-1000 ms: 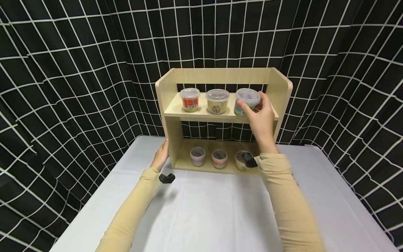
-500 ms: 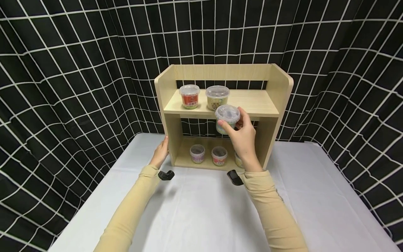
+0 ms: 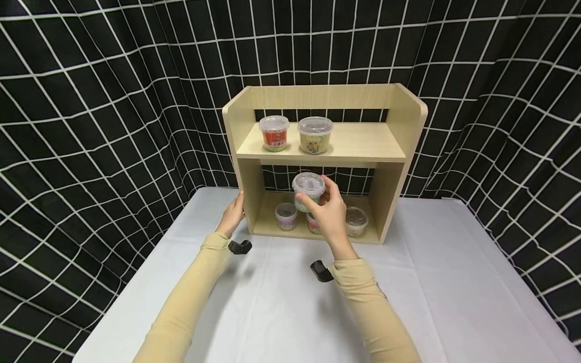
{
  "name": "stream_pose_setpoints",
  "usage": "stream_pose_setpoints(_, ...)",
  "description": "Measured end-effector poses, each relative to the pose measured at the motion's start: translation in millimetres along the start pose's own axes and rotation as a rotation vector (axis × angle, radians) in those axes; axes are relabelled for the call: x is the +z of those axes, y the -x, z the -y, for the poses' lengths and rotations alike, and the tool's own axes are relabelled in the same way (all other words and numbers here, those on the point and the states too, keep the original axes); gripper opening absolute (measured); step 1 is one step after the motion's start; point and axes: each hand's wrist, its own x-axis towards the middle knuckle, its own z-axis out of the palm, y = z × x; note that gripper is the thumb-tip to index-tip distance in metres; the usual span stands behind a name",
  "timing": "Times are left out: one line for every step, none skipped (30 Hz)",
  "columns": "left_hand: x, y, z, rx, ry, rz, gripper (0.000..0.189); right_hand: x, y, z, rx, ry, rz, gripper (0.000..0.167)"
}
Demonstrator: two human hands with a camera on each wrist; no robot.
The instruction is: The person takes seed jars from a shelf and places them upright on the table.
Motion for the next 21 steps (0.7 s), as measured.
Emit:
stream_pose_setpoints(0.3,-1.2,-0.7,0.005,0.001,0.0,0.082,1.0,-0.9,-7.3,0.006,-0.008,0.004,0.075)
stream_pose_setpoints(0.6,-2.3,-1.0,0.011,0.003,-0.004,0.082,2.4,0.1,-10.7,0.018,-0.008,0.007,0.076)
stream_pose_setpoints(0.9,-2.7,-1.0,0.011,0.005,-0.004,0.082,3.9,1.4,-14.4,0.034,-0.008,0.015,0.077)
stream_pose_setpoints(1.2,-2.6,-1.1,0.009,0.005,-0.006,0.082,5.5,3.1,-18.4,0.051,-0.007,0.024,0.078)
stream_pose_setpoints(1.5,-2.0,-1.0,0.005,0.006,-0.007,0.082,7.0,5.3,-22.0,0.07,-0.008,0.034,0.079)
stream_pose_setpoints(1.8,-1.7,-0.4,0.003,0.004,-0.009,0.082,8.5,7.6,-25.8,0.09,-0.002,0.045,0.08)
stream_pose_setpoints(1.8,-0.8,0.5,-0.002,0.002,-0.01,0.081,10.2,10.3,-29.7,0.11,-0.005,0.055,0.081)
stream_pose_setpoints(1.9,0.2,1.2,-0.006,0.001,-0.009,0.081,11.9,12.8,-34.0,0.126,-0.006,0.061,0.081)
stream_pose_setpoints(2.0,1.1,1.8,-0.01,0.0,-0.008,0.081,13.5,15.2,-37.7,0.14,0.0,0.066,0.082)
stream_pose_setpoints(2.2,1.6,2.1,-0.009,-0.002,-0.008,0.081,15.2,17.4,-41.2,0.149,0.008,0.065,0.082)
stream_pose_setpoints(2.3,1.8,2.4,-0.007,-0.002,-0.008,0.081,16.7,19.4,-44.4,0.159,0.017,0.066,0.082)
stream_pose_setpoints(2.5,1.6,2.4,-0.003,-0.002,-0.008,0.081,18.3,20.8,-47.7,0.164,0.025,0.064,0.082)
stream_pose_setpoints(2.7,1.6,1.9,-0.001,0.002,-0.008,0.081,20.1,22.1,-51.0,0.168,0.028,0.064,0.082)
stream_pose_setpoints(2.9,1.4,1.5,0.0,0.007,-0.008,0.081,22.2,23.2,-53.9,0.171,0.032,0.063,0.082)
stream_pose_setpoints(3.0,1.2,0.9,0.0,0.013,-0.007,0.081,24.2,24.1,-56.6,0.176,0.038,0.065,0.082)
stream_pose_setpoints(3.1,0.9,0.4,-0.001,0.02,-0.005,0.081,26.4,24.8,-58.9,0.178,0.033,0.069,0.082)
stream_pose_setpoints(3.1,0.5,0.0,-0.004,0.026,-0.004,0.081,28.6,25.7,-61.1,0.183,0.028,0.074,0.081)
stream_pose_setpoints(3.1,0.1,-0.5,-0.009,0.033,-0.002,0.081,30.8,26.4,-63.0,0.186,0.02,0.079,0.081)
stream_pose_setpoints(3.0,-0.2,-1.1,-0.015,0.04,0.0,0.081,33.1,27.4,-64.5,0.191,0.014,0.083,0.081)
stream_pose_setpoints(3.0,-0.8,-1.5,-0.019,0.044,0.0,0.081,35.3,28.4,-65.5,0.196,0.01,0.086,0.081)
stream_pose_setpoints(2.9,-1.3,-2.2,-0.02,0.046,-0.001,0.081,37.4,29.3,-66.5,0.202,0.002,0.088,0.08)
